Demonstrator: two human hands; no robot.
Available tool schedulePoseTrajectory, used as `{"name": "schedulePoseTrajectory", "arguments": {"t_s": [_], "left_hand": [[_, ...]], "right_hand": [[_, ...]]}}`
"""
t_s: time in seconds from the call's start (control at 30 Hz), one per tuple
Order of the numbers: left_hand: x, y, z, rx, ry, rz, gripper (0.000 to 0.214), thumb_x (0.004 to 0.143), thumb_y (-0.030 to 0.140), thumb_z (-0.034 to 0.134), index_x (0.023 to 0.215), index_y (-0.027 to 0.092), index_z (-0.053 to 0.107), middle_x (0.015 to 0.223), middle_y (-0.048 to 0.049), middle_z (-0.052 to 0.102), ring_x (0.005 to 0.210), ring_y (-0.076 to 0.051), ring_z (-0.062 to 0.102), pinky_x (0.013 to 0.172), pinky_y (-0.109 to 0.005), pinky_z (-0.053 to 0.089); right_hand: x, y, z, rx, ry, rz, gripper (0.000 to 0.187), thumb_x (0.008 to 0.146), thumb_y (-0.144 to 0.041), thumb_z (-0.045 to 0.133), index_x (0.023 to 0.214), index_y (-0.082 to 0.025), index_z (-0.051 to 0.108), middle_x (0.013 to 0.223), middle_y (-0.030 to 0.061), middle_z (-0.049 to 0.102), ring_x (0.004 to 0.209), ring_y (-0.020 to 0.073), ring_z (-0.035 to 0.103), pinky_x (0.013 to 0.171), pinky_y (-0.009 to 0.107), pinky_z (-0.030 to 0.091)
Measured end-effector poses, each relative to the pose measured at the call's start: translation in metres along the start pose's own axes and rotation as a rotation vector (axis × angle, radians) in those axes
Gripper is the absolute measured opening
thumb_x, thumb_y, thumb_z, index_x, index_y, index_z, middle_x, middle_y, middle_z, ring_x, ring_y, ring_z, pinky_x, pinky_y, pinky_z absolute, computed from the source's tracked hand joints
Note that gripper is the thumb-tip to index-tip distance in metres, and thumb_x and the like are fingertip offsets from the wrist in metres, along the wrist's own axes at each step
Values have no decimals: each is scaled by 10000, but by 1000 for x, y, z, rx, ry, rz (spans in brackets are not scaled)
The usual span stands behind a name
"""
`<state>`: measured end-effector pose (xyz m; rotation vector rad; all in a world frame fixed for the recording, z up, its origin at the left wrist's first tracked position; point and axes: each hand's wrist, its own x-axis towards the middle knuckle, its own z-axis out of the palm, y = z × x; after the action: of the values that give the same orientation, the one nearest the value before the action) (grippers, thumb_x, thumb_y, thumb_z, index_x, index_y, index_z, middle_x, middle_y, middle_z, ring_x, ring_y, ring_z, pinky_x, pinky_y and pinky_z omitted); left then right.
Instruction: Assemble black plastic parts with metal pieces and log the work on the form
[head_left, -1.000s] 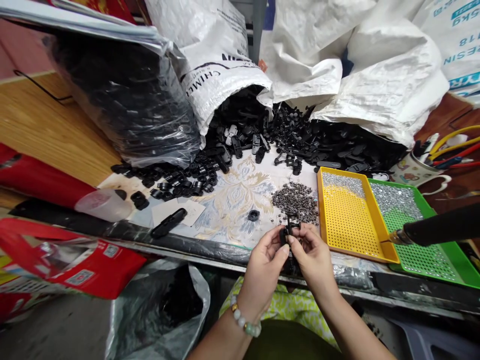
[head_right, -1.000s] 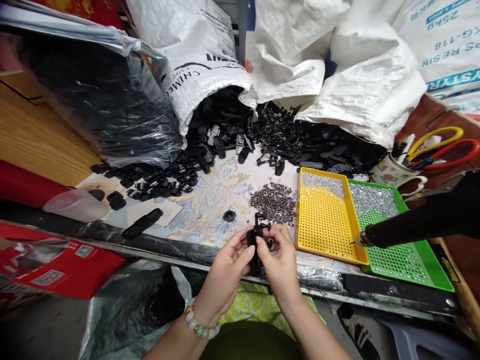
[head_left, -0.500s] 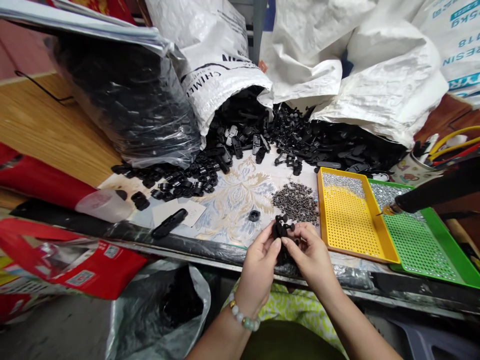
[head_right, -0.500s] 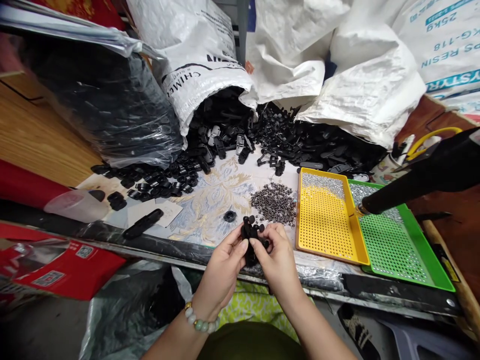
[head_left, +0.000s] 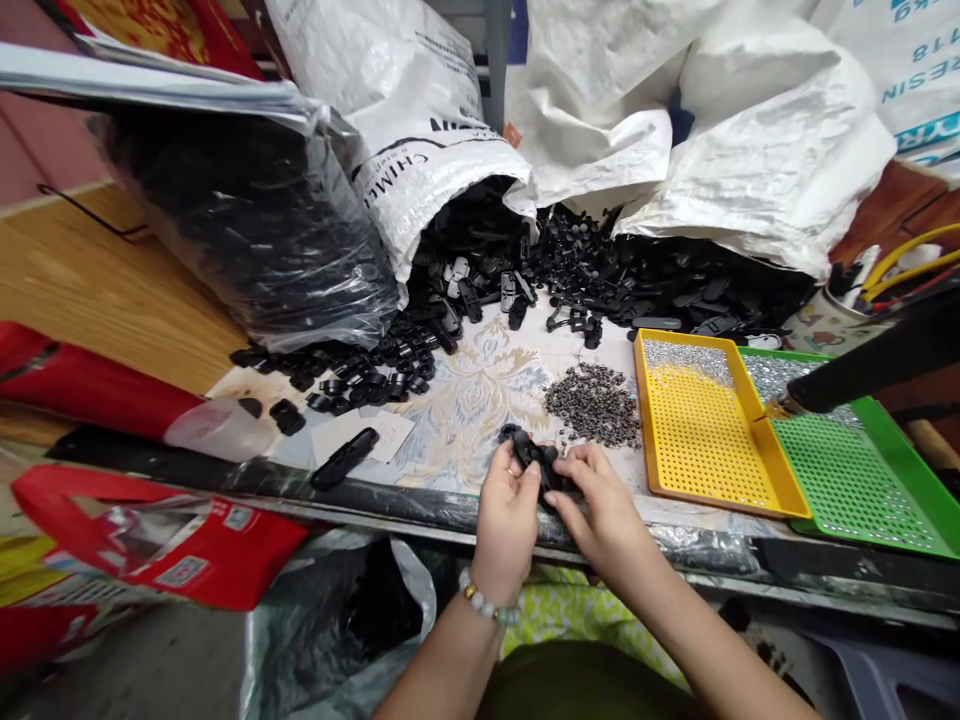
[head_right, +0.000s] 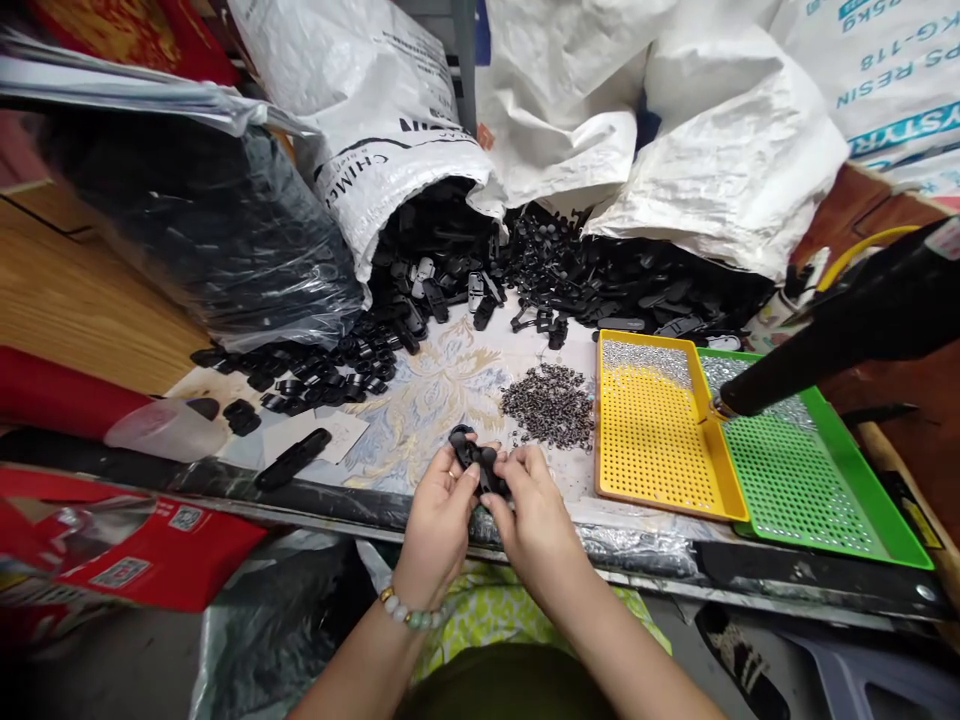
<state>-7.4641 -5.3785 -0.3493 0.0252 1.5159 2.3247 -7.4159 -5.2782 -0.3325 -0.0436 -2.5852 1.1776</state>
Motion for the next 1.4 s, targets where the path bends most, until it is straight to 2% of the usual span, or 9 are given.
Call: {"name": "schedulePoseTrajectory", "arguments": {"t_s": [0.1, 0.37, 0.63, 0.77, 0.9, 1.03, 1.17, 1.27, 1.4], "left_hand": [[3, 4, -1, -43, 33, 22, 214, 857, 214, 500, 1069, 193, 495, 1073, -66, 609, 1027, -202, 581, 901, -342, 448], [-2, 15, -1, -108, 39, -34, 259, 814, 173, 540, 1071, 170, 503, 1042, -70, 618, 1016, -197, 583, 872, -311, 449], [-10, 6, -22, -38, 90, -32, 240, 824, 191, 521, 1064, 192, 515, 1035, -62, 622, 1018, -185, 575, 890, -317, 425], [-14, 10, -41, -32, 163, -32, 231, 815, 214, 540, 1045, 202, 519, 997, -38, 620, 963, -174, 591, 855, -308, 438], [-10, 22, -57, -72, 247, 5, 199, 797, 215, 558, 992, 203, 521, 952, -16, 613, 918, -162, 600, 842, -304, 442], [-7, 22, -46, -120, 162, -21, 164, 806, 229, 545, 965, 190, 526, 913, -30, 620, 920, -173, 601, 846, -315, 440], [-9, 7, -28, -140, 37, -88, 190, 828, 269, 528, 1002, 195, 507, 886, -33, 618, 937, -187, 601, 868, -330, 426], [-9, 3, -23, -177, 28, -103, 213, 832, 267, 526, 1032, 217, 474, 878, -17, 606, 946, -180, 596, 853, -313, 424], [-8, 8, -24, -204, 63, -127, 241, 822, 262, 532, 1047, 234, 452, 862, -6, 578, 874, -176, 598, 738, -306, 461]], "right_hand": [[-16, 5, 3, -57, 19, -144, 442, 846, -170, 506, 1274, -209, 404, 1082, 114, 472, 992, 201, 514, 821, 325, 482], [-28, 30, 17, -213, 48, -349, 375, 874, -61, 390, 1219, -176, 483, 1011, 111, 587, 915, 180, 564, 770, 303, 510], [-22, -3, 30, -419, -109, -429, 312, 896, -113, 327, 1106, -32, 544, 844, 145, 600, 718, 214, 514, 614, 360, 505], [-8, -1, 25, -223, -295, -451, 264, 889, -207, 441, 1100, -104, 563, 851, 102, 587, 731, 182, 533, 638, 304, 503], [18, 5, 6, -59, -277, -323, 245, 888, -244, 467, 1077, -144, 586, 936, 90, 586, 834, 152, 556, 745, 257, 485], [62, 5, -18, -426, -230, -166, 230, 893, -236, 436, 988, -155, 630, 929, 89, 600, 889, 192, 551, 790, 307, 462], [126, 25, -45, -869, -152, 152, 260, 899, -220, 399, 939, -127, 638, 954, 125, 610, 929, 227, 572, 771, 306, 449], [168, 55, -54, -947, -101, 269, 244, 868, -222, 473, 969, -54, 618, 997, 192, 599, 948, 270, 579, 764, 344, 457], [195, 82, -45, -941, -117, 316, 277, 849, -308, 550, 1024, -96, 581, 1039, 111, 605, 923, 197, 592, 794, 363, 478]]}}
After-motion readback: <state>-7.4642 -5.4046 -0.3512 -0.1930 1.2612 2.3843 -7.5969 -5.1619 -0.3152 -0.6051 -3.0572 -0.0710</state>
